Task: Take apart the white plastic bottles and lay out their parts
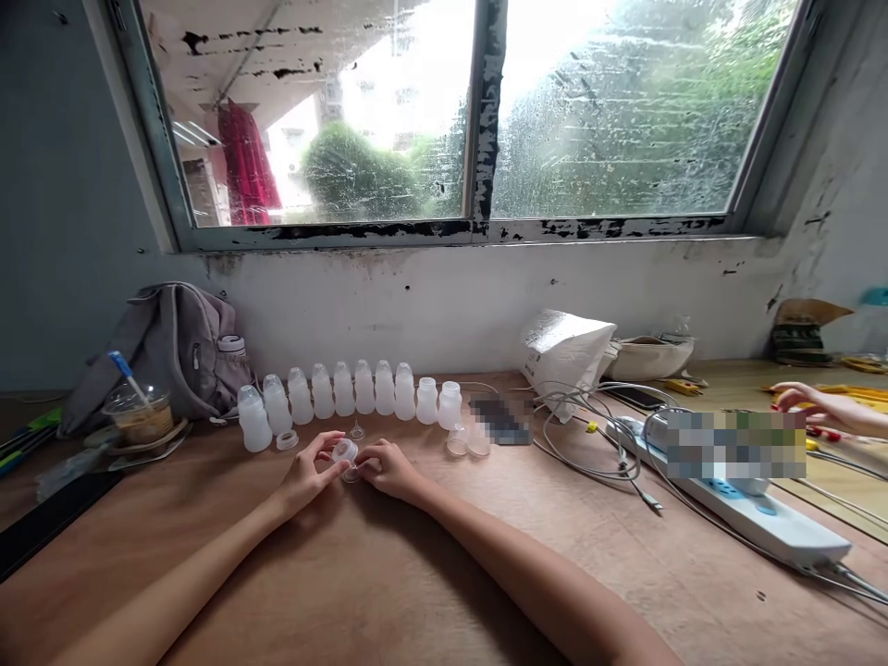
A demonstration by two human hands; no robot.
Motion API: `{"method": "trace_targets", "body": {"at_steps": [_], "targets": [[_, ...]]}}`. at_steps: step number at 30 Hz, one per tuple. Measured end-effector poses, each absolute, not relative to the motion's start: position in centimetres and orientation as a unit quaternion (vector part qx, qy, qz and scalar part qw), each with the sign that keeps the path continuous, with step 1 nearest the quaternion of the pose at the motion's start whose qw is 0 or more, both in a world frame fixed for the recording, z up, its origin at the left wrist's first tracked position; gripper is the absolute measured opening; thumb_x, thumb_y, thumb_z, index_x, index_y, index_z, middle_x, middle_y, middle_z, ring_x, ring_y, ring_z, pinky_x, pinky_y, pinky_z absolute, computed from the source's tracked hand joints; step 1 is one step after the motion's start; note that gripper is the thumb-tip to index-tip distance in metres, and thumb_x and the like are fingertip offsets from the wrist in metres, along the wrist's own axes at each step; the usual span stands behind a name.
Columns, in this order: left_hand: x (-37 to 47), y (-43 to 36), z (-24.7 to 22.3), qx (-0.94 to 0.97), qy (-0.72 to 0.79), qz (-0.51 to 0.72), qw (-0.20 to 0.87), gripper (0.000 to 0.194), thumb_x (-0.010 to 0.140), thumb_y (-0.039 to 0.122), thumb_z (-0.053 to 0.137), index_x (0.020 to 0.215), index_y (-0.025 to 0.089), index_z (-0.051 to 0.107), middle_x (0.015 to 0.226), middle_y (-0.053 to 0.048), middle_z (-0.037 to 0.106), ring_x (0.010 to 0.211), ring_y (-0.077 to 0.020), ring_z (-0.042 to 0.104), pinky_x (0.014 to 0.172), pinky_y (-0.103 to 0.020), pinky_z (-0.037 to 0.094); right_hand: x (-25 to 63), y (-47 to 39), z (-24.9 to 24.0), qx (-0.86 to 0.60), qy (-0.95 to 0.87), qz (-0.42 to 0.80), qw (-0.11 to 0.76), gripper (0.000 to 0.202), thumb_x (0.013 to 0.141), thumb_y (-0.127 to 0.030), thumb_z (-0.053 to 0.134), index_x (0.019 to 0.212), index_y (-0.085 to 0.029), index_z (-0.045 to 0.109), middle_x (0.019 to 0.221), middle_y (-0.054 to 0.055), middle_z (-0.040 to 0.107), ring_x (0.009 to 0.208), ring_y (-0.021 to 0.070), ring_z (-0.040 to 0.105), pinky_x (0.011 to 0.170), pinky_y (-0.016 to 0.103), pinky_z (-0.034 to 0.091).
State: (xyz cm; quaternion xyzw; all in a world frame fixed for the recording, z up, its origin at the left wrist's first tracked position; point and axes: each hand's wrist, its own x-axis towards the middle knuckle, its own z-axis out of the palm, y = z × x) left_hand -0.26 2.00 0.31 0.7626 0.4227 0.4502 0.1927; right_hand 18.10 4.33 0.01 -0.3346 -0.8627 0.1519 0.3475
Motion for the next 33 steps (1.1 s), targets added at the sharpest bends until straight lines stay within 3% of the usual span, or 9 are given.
{"method": "trace_targets", "body": {"at_steps": [5,14,18,23,33], "targets": [[-0.1,2.0,0.0,0.792,0.429,0.394,0.180,0.046,0.069,0.032,0.060,0.112,0.022,0.045,0.098,-0.005,0.059,0.095,-0.0194,0.054,0.085,-0.035,0.039,18.1,4.7,-0.1,-0.352,-0.831,0.196,0.383,0.022,0.068,-0.006,0.048,0.083,-0.017,0.059,0.080,0.002,0.064,0.073,0.0132,0.057,0.065,0.022,0.043],[0.0,1.9,-0.4,0.822,0.474,0.294,0.117,0.039,0.070,0.035,0.057,0.106,0.022,0.049,0.101,-0.006,0.057,0.098,-0.0229,0.048,0.086,-0.038,0.036,18.0,5.4,-1.1,-0.421,-0.814,0.130,0.378,0.026,0.068,-0.001,0.044,0.083,-0.018,0.056,0.078,0.003,0.062,0.076,0.0153,0.056,0.067,0.026,0.043],[0.2,1.6,0.0,0.827,0.465,0.301,0.092,0.034,0.076,0.038,0.051,0.105,0.021,0.051,0.101,-0.005,0.057,0.096,-0.0215,0.048,0.085,-0.036,0.037,18.0,5.4,-1.4,-0.410,-0.827,0.111,0.368,0.025,0.069,-0.001,0.044,0.085,-0.017,0.055,0.081,0.004,0.061,0.081,0.0166,0.053,0.071,0.028,0.041],[0.4,1.5,0.4,0.804,0.476,0.354,0.044,0.020,0.078,0.033,0.048,0.091,0.020,0.057,0.093,-0.003,0.058,0.091,-0.0196,0.048,0.081,-0.033,0.039,18.0,4.4,-1.1,-0.347,-0.879,0.041,0.323,0.030,0.069,-0.003,0.044,0.094,-0.017,0.053,0.091,0.006,0.060,0.086,0.0188,0.049,0.076,0.031,0.037],[0.3,2.1,-0.1,0.792,0.488,0.360,0.074,0.016,0.076,0.033,0.051,0.078,0.020,0.060,0.080,-0.003,0.061,0.085,-0.0201,0.050,0.077,-0.033,0.041,17.9,3.6,-0.4,-0.322,-0.898,0.014,0.300,0.030,0.069,-0.004,0.041,0.096,-0.017,0.050,0.093,0.007,0.057,0.084,0.0189,0.048,0.077,0.031,0.037]]}}
